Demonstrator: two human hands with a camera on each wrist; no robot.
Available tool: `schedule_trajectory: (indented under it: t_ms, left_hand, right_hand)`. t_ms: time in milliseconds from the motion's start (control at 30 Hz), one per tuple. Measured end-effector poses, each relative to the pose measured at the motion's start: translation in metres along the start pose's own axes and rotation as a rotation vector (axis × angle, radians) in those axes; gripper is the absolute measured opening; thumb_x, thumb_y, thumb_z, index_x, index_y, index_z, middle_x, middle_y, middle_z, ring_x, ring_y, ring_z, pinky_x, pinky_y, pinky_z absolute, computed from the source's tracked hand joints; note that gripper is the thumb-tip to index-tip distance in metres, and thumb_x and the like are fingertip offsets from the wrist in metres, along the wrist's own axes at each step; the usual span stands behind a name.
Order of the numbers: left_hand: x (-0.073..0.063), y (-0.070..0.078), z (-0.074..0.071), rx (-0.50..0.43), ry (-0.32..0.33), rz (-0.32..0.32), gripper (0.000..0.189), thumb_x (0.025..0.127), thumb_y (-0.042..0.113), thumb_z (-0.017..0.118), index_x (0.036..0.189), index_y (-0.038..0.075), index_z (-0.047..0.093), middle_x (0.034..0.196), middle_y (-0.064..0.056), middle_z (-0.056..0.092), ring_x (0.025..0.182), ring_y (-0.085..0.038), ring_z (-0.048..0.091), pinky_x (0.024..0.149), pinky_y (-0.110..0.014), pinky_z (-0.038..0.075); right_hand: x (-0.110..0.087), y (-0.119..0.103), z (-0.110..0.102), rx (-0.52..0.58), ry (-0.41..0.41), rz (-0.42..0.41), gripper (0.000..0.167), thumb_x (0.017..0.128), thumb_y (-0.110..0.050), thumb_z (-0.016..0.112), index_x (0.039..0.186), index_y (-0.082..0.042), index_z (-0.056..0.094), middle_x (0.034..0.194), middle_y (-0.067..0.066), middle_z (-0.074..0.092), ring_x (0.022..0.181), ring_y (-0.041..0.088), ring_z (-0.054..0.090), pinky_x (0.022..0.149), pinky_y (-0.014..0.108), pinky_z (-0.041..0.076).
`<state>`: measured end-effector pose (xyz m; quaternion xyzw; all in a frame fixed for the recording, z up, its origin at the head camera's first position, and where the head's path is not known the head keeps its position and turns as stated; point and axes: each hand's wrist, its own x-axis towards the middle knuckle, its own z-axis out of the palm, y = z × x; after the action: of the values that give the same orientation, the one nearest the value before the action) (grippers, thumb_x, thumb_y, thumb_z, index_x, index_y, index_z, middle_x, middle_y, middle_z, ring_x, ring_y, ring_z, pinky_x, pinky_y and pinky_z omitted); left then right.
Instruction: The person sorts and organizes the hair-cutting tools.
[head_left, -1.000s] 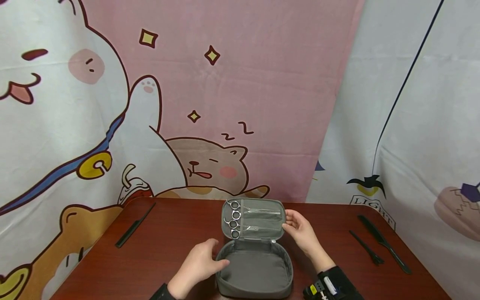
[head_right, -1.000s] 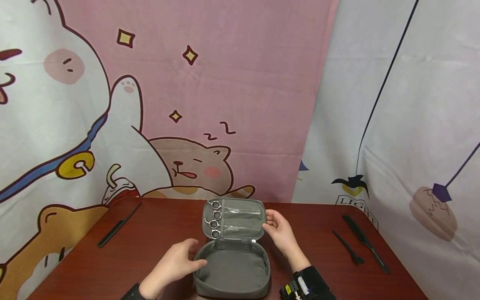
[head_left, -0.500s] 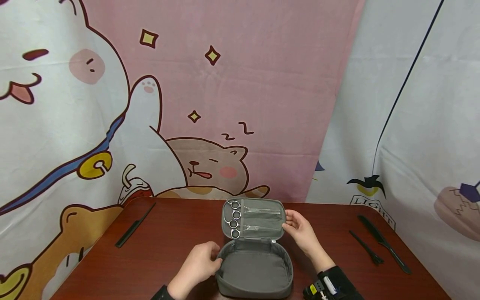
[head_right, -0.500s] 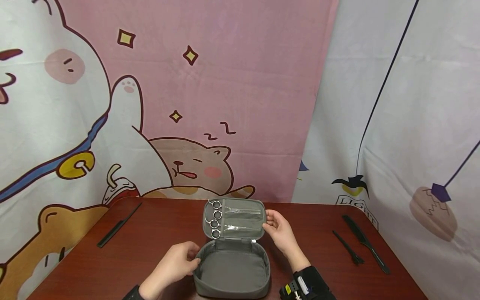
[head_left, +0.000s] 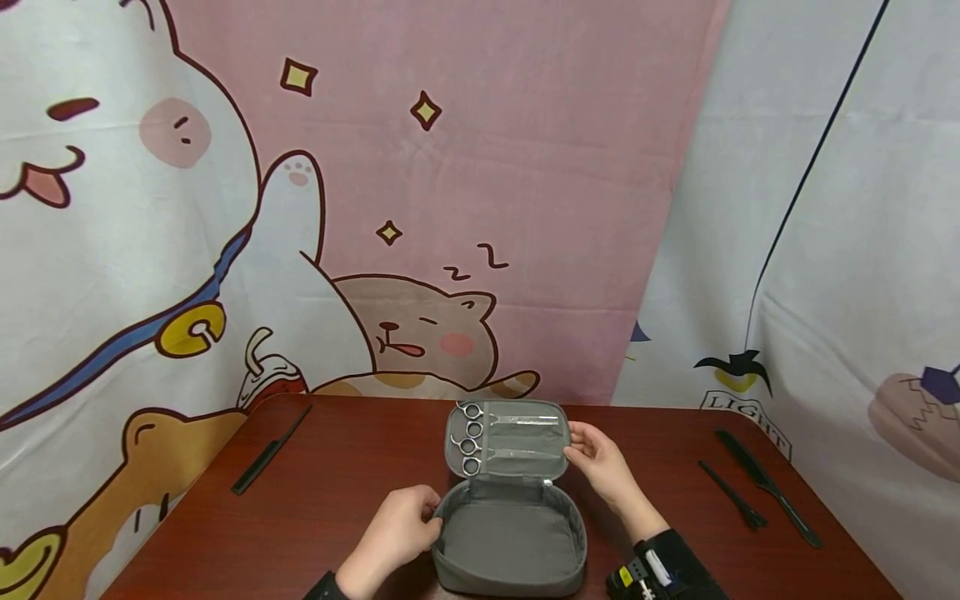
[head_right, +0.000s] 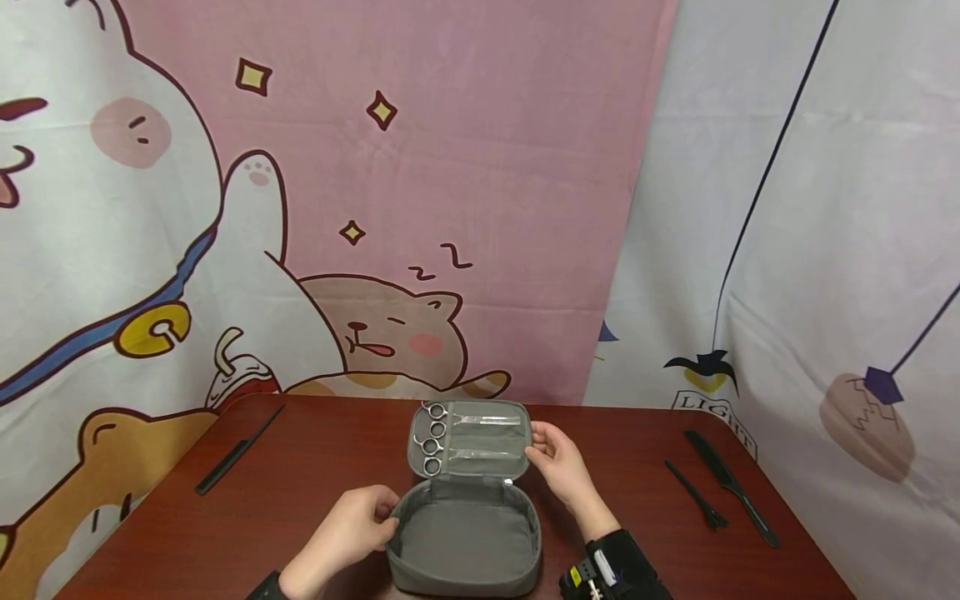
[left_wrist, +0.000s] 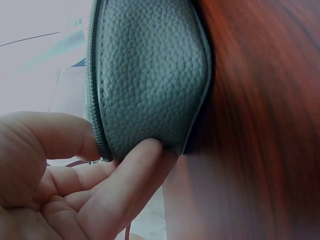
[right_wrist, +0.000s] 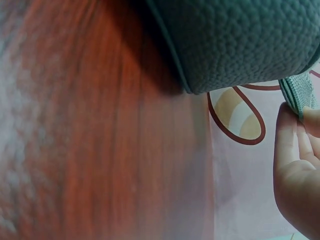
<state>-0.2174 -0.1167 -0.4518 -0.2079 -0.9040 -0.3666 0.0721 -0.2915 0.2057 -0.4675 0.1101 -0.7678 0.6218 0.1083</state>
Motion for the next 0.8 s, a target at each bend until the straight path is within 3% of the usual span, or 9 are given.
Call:
schedule_trajectory:
  t_ms: [433,800]
  left_hand:
    - [-0.0001,-0.0008,0.0014,-0.028,-0.011,-0.012,0.01,0.078,-0.001,0.069,0.084,0.006,0.067,0.064,0.009,0.059,0.05,-0.002,0.05,0.05,-0.025,0.043]
    - [0.0009,0.0003,0.0012,-0.043,-0.05,-0.046,0.011,0.08,-0.002,0.068,0.088,0.004,0.068,0.065,0.008,0.059,0.05,-0.005,0.05,0.05,-0.027,0.043]
  right_hand:
    - [0.002,0.0021,-0.0008,-0.144,-0.044,0.083,0.033,0.094,0.006,0.06,0.127,0.011,0.057,0.113,0.02,0.065,0.102,0.03,0.063,0.081,0.028,0.052]
    - [0.0036,0.0049,-0.0019,-0.154,-0.134,0.121,0.033,0.096,0.005,0.056,0.127,0.017,0.054,0.11,0.021,0.065,0.1,0.033,0.065,0.083,0.041,0.056]
